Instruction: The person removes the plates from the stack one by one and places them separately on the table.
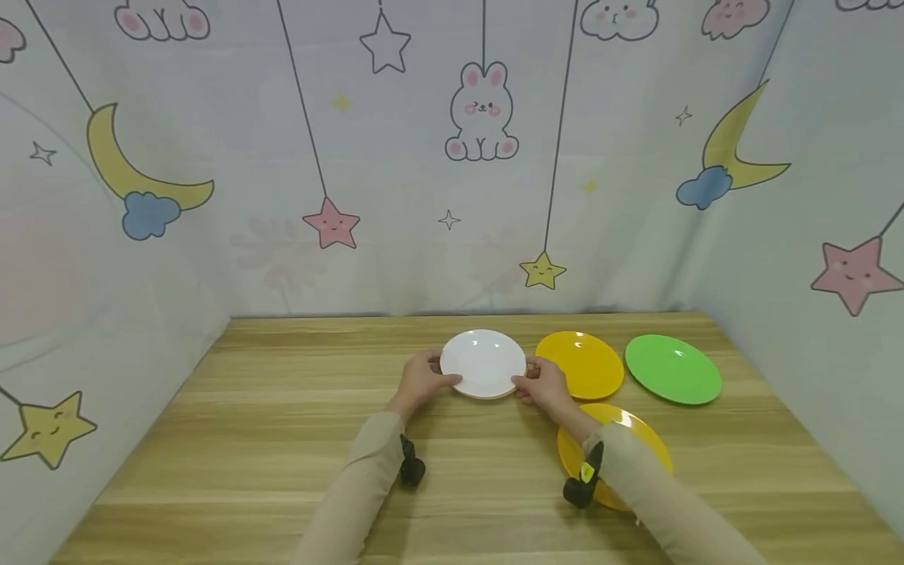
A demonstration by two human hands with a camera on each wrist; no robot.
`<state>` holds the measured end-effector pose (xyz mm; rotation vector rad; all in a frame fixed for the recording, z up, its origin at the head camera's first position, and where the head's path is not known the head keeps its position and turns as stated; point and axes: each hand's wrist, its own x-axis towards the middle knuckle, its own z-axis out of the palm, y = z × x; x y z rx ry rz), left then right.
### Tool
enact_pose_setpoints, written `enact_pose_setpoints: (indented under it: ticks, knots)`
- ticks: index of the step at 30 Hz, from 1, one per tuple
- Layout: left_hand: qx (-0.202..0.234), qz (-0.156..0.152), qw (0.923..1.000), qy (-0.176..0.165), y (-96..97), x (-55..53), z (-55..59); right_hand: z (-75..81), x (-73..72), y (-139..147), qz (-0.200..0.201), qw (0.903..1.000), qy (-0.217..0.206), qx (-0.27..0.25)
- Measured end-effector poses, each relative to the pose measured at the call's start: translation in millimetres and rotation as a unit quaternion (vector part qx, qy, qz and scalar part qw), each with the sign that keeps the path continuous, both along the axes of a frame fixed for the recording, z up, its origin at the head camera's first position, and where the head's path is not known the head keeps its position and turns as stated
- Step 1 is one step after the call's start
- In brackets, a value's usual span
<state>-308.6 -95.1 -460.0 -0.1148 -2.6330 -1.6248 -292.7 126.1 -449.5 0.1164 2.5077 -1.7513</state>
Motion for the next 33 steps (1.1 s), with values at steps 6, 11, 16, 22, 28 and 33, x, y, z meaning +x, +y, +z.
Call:
enact_pose_setpoints:
  ticks: [6,11,16,22,28,33]
  knots:
    - [0.017,0.013,0.9997,-0.012,-1.4,0.1,-0.5,2.6,1.6,-0.7,0.006,1.0,-0.002,-0.001]
    - [0.016,0.019,0.9995,-0.016,-2.5,1.2,-1.3,2.5,2.5,-0.1,0.01,0.9998,-0.006,0.015]
    - [0.007,0.022,0.9994,-0.027,-3.5,2.5,1.0,2.2,3.7,1.4,0.015,0.9996,-0.005,0.024]
    - [0.025,0.014,0.9988,-0.039,-5.9,1.1,3.8,5.1,5.4,1.3,0.017,0.9993,-0.005,0.034]
    - [0.049,0.006,0.9979,-0.042,-8.0,-0.9,4.0,1.9,3.1,3.7,0.026,0.9991,0.0,0.033]
    - [0.046,0.012,0.9977,-0.048,-6.4,1.5,6.4,-3.8,2.0,8.0,0.04,0.999,0.016,0.007]
